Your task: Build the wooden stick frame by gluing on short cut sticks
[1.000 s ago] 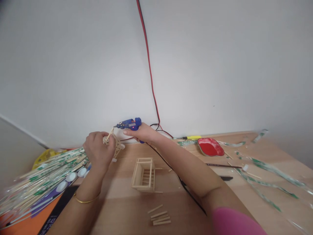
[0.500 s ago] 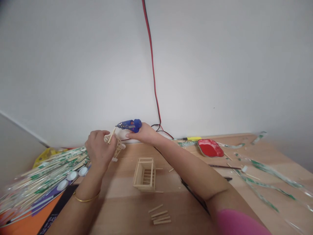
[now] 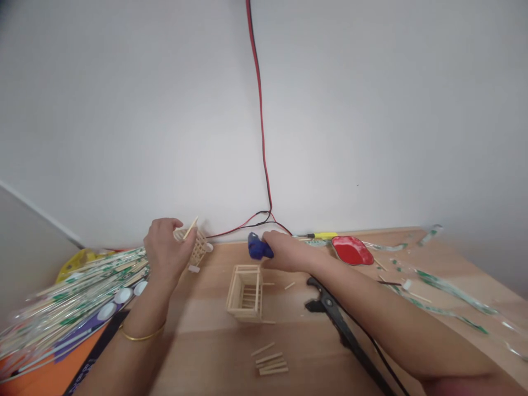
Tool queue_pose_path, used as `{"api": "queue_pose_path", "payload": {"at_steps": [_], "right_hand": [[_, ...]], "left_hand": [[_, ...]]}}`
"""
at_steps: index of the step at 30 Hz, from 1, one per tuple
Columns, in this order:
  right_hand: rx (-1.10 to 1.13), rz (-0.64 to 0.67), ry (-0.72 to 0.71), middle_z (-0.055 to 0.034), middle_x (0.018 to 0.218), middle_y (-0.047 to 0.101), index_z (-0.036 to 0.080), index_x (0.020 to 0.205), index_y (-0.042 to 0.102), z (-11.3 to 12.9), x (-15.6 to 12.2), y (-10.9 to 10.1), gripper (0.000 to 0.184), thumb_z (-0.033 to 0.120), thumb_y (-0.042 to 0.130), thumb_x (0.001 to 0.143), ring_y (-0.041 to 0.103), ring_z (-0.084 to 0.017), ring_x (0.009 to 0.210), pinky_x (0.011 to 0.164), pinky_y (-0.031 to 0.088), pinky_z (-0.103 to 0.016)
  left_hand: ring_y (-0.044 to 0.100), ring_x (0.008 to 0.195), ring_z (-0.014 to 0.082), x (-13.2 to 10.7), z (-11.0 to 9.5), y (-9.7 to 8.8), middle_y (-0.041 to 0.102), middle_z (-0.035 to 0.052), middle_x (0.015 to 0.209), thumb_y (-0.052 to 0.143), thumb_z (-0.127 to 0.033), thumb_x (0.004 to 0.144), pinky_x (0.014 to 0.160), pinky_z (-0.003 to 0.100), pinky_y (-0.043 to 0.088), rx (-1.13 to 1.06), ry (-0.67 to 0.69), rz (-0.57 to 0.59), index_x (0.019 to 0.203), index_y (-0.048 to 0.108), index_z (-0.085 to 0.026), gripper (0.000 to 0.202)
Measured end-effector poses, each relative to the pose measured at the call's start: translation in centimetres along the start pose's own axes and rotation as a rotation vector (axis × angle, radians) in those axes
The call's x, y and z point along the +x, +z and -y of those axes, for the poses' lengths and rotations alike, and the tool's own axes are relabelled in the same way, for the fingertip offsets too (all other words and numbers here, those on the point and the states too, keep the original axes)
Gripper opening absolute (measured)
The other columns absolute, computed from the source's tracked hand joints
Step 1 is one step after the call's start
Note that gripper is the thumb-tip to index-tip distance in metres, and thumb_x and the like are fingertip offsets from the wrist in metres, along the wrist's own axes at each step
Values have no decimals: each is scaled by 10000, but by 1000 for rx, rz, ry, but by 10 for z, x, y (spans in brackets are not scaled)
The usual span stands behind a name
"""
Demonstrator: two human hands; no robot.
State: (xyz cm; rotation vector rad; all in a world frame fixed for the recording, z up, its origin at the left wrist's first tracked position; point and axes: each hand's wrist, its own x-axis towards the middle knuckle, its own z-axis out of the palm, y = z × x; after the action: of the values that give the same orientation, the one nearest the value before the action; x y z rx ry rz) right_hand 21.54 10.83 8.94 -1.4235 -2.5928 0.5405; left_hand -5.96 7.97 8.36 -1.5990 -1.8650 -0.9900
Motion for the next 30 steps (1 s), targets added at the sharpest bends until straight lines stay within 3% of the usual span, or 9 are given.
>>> {"api": "queue_pose_path", "payload": {"at_steps": [8, 12, 16, 18, 22, 26, 30], "right_hand": [[-111, 73, 40, -87, 963, 613, 182, 899, 559, -42, -13, 34, 306, 274, 691, 638, 571, -224, 834, 636, 360, -264], [-128, 129, -23, -83, 932, 634, 186, 886, 583, -41, -12, 34, 308, 315, 700, 632, 580, -237, 815, 611, 350, -271], [-155, 152, -38, -94, 976, 640, 174, 944, 607, -34, -13, 24, 334, 278, 694, 639, 589, -244, 862, 632, 366, -263], [-145, 108, -61, -83, 957, 646, 176, 939, 619, -28, -11, 14, 286, 252, 673, 669, 590, -221, 835, 629, 371, -250], [-51, -100, -213, -33, 773, 636, 174, 803, 629, -3, 4, -9, 65, 184, 573, 772, 558, -148, 688, 605, 369, -222], [43, -263, -389, -38, 792, 635, 153, 823, 640, 36, 27, -25, 54, 161, 604, 783, 553, -134, 703, 648, 386, -221], [91, -298, -503, -39, 808, 633, 146, 832, 640, 69, 45, -26, 49, 156, 632, 785, 552, -129, 719, 666, 387, -221]], "left_hand": [[529, 874, 266, -1, 2, 0, 589, 88, 905, 636, -406, 760, 750, 356, 357, 43, 58, -13, 873, 562, -184, 259], [539, 889, 272, 1, 4, -1, 593, 93, 932, 671, -455, 732, 751, 355, 368, 61, 66, 10, 909, 565, -181, 343], [547, 898, 273, 0, 9, -8, 588, 94, 970, 695, -445, 711, 745, 357, 393, 88, 90, 118, 977, 554, -174, 405], [550, 904, 269, -3, 13, -13, 584, 87, 979, 699, -412, 710, 745, 353, 408, 75, 99, 169, 991, 544, -172, 400], [554, 884, 247, -13, 23, -19, 577, 68, 945, 662, -341, 737, 755, 347, 430, -5, 55, 190, 947, 536, -178, 294], [555, 853, 229, -21, 28, -20, 568, 49, 872, 606, -319, 765, 765, 346, 437, -77, -1, 159, 879, 535, -186, 189], [556, 835, 221, -22, 28, -19, 561, 41, 853, 574, -312, 776, 747, 342, 436, -110, -29, 165, 855, 531, -192, 151]]}}
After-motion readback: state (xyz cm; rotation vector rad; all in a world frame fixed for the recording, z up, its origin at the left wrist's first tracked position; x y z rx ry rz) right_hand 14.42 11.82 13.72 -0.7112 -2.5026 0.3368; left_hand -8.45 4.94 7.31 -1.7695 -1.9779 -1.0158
